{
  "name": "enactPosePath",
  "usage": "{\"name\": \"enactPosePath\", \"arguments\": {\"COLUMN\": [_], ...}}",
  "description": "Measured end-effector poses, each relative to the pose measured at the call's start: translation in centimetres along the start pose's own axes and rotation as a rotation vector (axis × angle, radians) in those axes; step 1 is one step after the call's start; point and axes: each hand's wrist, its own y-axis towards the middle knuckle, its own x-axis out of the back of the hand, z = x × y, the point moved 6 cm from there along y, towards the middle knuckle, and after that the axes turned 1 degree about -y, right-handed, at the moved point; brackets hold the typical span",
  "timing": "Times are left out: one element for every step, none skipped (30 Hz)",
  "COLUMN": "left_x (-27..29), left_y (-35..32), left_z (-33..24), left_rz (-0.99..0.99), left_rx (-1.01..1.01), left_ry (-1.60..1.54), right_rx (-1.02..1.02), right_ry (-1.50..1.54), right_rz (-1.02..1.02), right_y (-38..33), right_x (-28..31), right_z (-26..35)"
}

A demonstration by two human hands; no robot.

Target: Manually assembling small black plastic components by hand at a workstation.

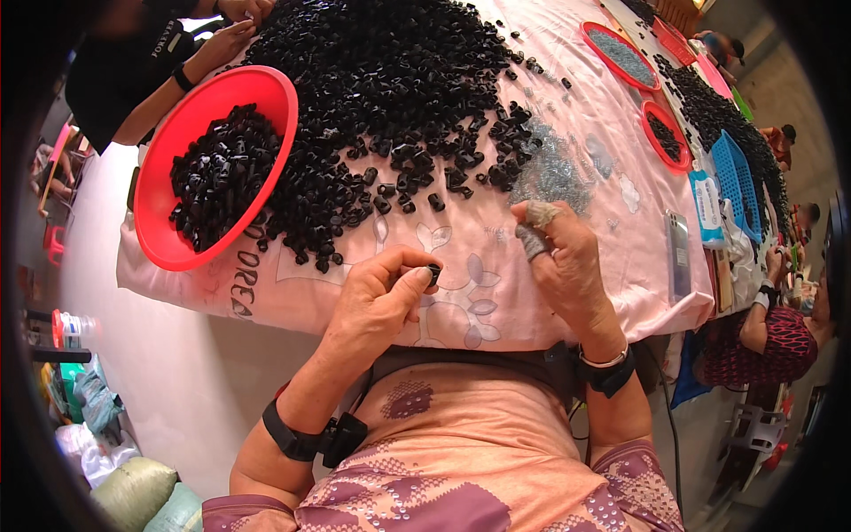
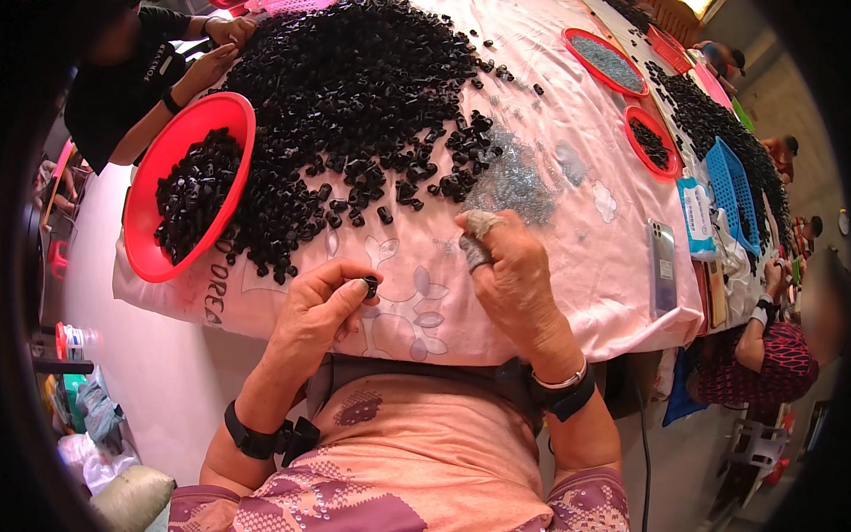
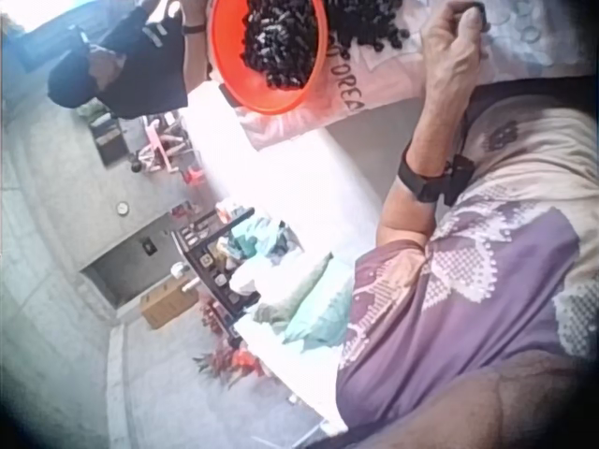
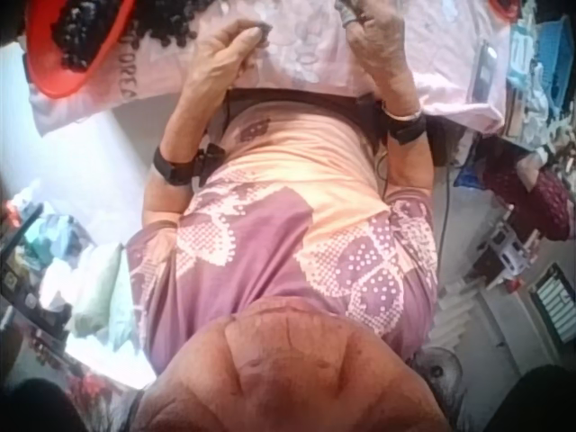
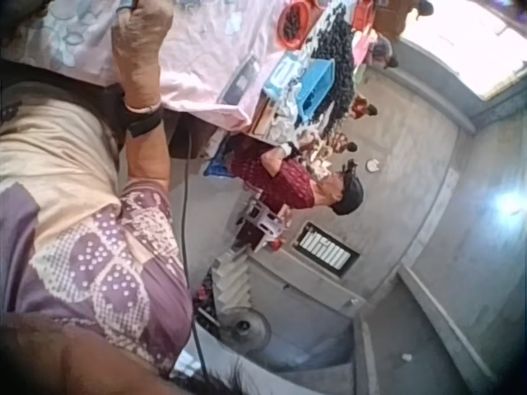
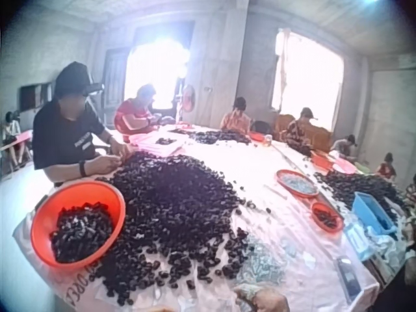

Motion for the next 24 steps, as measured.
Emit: {"name": "enactPosePath", "arguments": {"left_x": [0.0, -0.1, -0.1, -0.1, -0.2, -0.2, -0.2, -0.2, -0.2, -0.1, -0.1, -0.1, -0.1, -0.1, -0.1, -0.1, -0.1, -0.1, -0.1, -0.2, -0.2, -0.2, -0.3, -0.3], "left_y": [0.0, 0.0, 0.0, 0.0, -0.1, -0.1, -0.1, -0.1, -0.1, -0.1, -0.1, -0.1, -0.2, -0.2, -0.1, -0.1, 0.0, 0.0, 0.0, 0.0, -0.1, -0.1, -0.1, -0.1], "left_z": [0.0, -0.1, -0.1, -0.1, -0.2, -0.3, -0.3, -0.3, -0.4, -0.4, -0.4, -0.3, -0.3, -0.3, -0.3, -0.3, -0.2, -0.2, -0.2, -0.2, -0.2, -0.2, -0.1, -0.1], "left_rz": [-0.002, 0.004, 0.009, 0.006, 0.013, 0.021, 0.018, 0.024, 0.03, 0.026, 0.03, 0.036, 0.034, 0.036, 0.039, 0.039, 0.041, 0.042, 0.042, 0.045, 0.045, 0.041, 0.051, 0.06], "left_rx": [0.002, 0.002, 0.002, 0.004, 0.006, 0.007, 0.008, 0.005, 0.002, 0.002, 0.003, 0.004, 0.006, 0.013, 0.019, 0.02, 0.014, 0.009, 0.011, 0.019, 0.027, 0.028, 0.019, 0.011], "left_ry": [-0.001, 0.007, 0.013, 0.012, 0.015, 0.018, 0.015, 0.023, 0.03, 0.026, 0.019, 0.011, 0.008, 0.02, 0.033, 0.032, 0.041, 0.051, 0.052, 0.052, 0.053, 0.055, 0.048, 0.042], "right_rx": [0.029, 0.059, 0.11, 0.11, 0.116, 0.123, 0.125, 0.158, 0.193, 0.196, 0.039, -0.121, -0.122, -0.177, -0.232, -0.234, -0.174, -0.114, -0.116, -0.06, -0.002, -0.001, 0.119, 0.239], "right_ry": [-0.049, -0.098, -0.123, -0.122, -0.15, -0.178, -0.178, -0.237, -0.296, -0.296, -0.148, -0.002, -0.003, 0.07, 0.144, 0.143, 0.117, 0.091, 0.092, 0.013, -0.063, -0.059, -0.259, -0.459], "right_rz": [0.007, 0.014, 0.016, 0.02, 0.025, 0.029, 0.033, 0.057, 0.081, 0.086, 0.108, 0.129, 0.132, 0.119, 0.104, 0.105, 0.061, 0.017, 0.017, 0.013, 0.011, 0.012, 0.027, 0.041], "right_y": [-0.1, -0.2, -0.2, -0.2, -0.1, 0.0, -0.1, -0.3, -0.4, -0.5, -0.7, -0.9, -0.8, -0.6, -0.5, -0.5, -0.4, -0.3, -0.3, -0.1, 0.1, 0.2, 0.3, 0.3], "right_x": [-0.4, -0.7, -1.0, -1.1, -1.1, -1.1, -1.2, -1.5, -1.7, -1.5, -1.2, -1.0, -0.8, -0.6, -0.6, -0.8, -0.7, -0.6, -0.9, -1.1, -1.4, -1.5, -1.8, -2.3], "right_z": [0.4, 0.7, 0.8, 1.1, 1.7, 2.1, 1.8, 1.3, 1.1, 1.2, 0.4, -0.5, -0.8, -1.7, -2.4, -2.6, -2.4, -2.1, -2.0, -1.3, -0.7, -0.4, 0.5, 1.4]}}
